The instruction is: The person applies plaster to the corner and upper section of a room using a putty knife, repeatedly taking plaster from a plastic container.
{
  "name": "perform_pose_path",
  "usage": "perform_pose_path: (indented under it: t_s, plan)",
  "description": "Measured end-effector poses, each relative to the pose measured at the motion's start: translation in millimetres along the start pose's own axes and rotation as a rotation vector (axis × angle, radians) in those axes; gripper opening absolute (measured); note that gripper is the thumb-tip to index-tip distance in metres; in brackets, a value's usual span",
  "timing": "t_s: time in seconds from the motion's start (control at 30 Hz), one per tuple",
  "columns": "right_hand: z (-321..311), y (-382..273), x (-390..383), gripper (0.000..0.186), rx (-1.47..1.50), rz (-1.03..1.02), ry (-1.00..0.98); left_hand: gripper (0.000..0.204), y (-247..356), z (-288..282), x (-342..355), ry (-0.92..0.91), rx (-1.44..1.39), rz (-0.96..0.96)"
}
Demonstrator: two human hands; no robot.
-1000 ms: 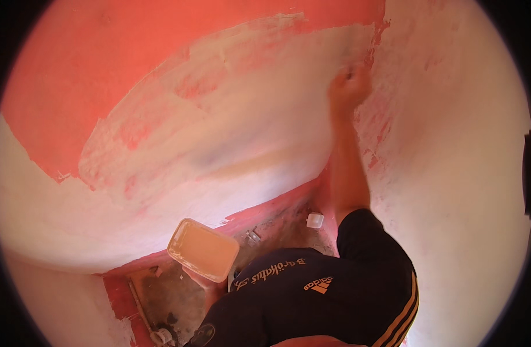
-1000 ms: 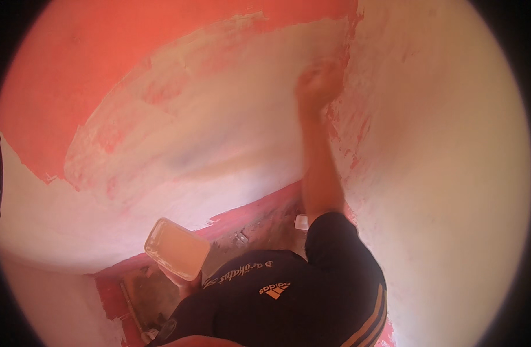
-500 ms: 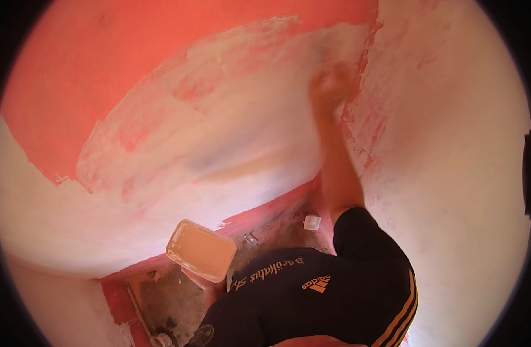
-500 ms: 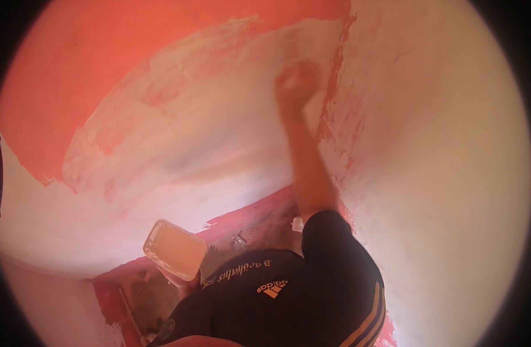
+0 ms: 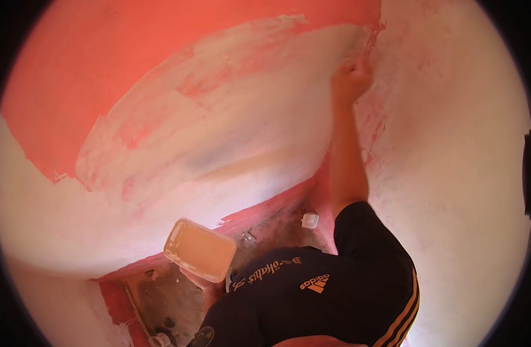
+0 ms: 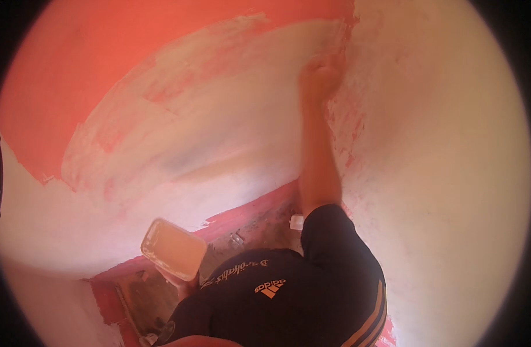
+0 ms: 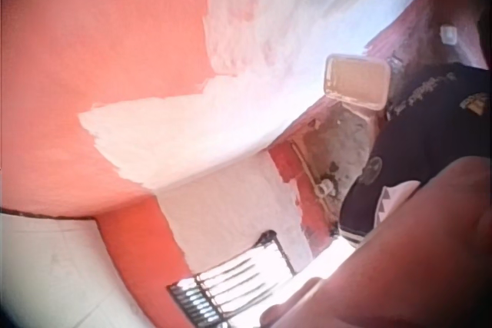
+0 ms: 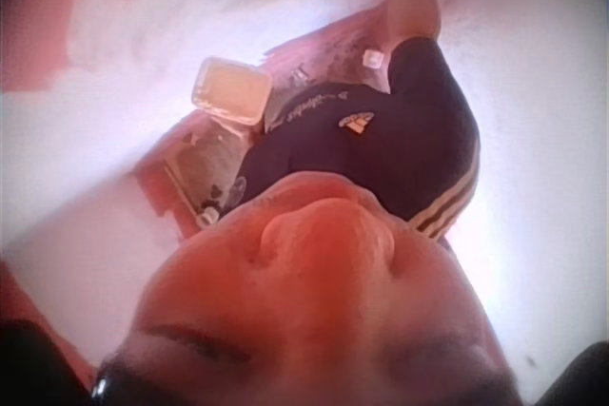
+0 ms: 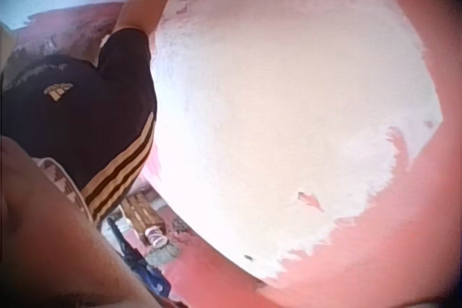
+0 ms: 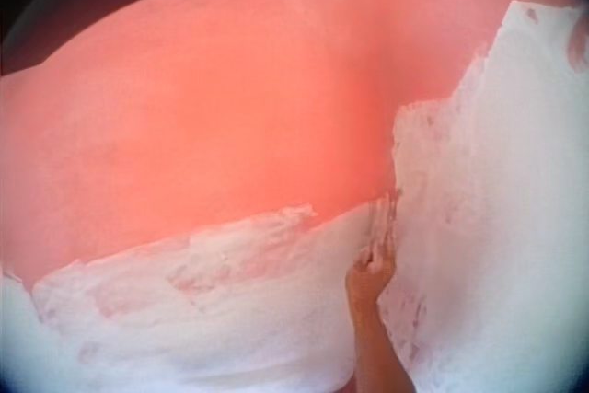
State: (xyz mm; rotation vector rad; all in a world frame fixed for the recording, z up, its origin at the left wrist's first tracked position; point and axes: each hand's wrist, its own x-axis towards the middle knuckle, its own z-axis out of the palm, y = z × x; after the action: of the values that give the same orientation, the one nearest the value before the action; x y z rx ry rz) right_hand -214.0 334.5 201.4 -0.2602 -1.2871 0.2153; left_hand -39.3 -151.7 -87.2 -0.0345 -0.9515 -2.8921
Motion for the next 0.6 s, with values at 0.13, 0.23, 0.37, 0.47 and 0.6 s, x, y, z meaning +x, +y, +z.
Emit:
perform_pose_path:
  t_s: [0.13,0.23,0.37,0.47,0.6]
  plan:
    - [-8.1,-135.3,-69.8,0.033,0.333,-0.248,-0.184,0.048,6.6,25.9,-0.7,-0.013,-0.041,-0.008]
    - [-33.0,-180.7,-83.2,0.017,0.674,-0.156,-0.36,0.046,7.8,0.8,-1.8,0.041,0.199,0.058]
    - [-24.4,-51.6,-13.4,0.004,0.359,-0.056,-0.06,0.048,2.0,-4.0,-5.6,0.057,-0.067,0.06]
    - [-11.0,32.9,39.4,0.014,-0.113,0.181,-0.024,0.051,0.0,14.5,-4.7,0.016,0.032,0.042]
    - [13.8,-50.8,-24.1,0.017,0.109,-0.169,-0.093,0.052,4.5,27.8,-3.2,-0.076,0.061,0.041]
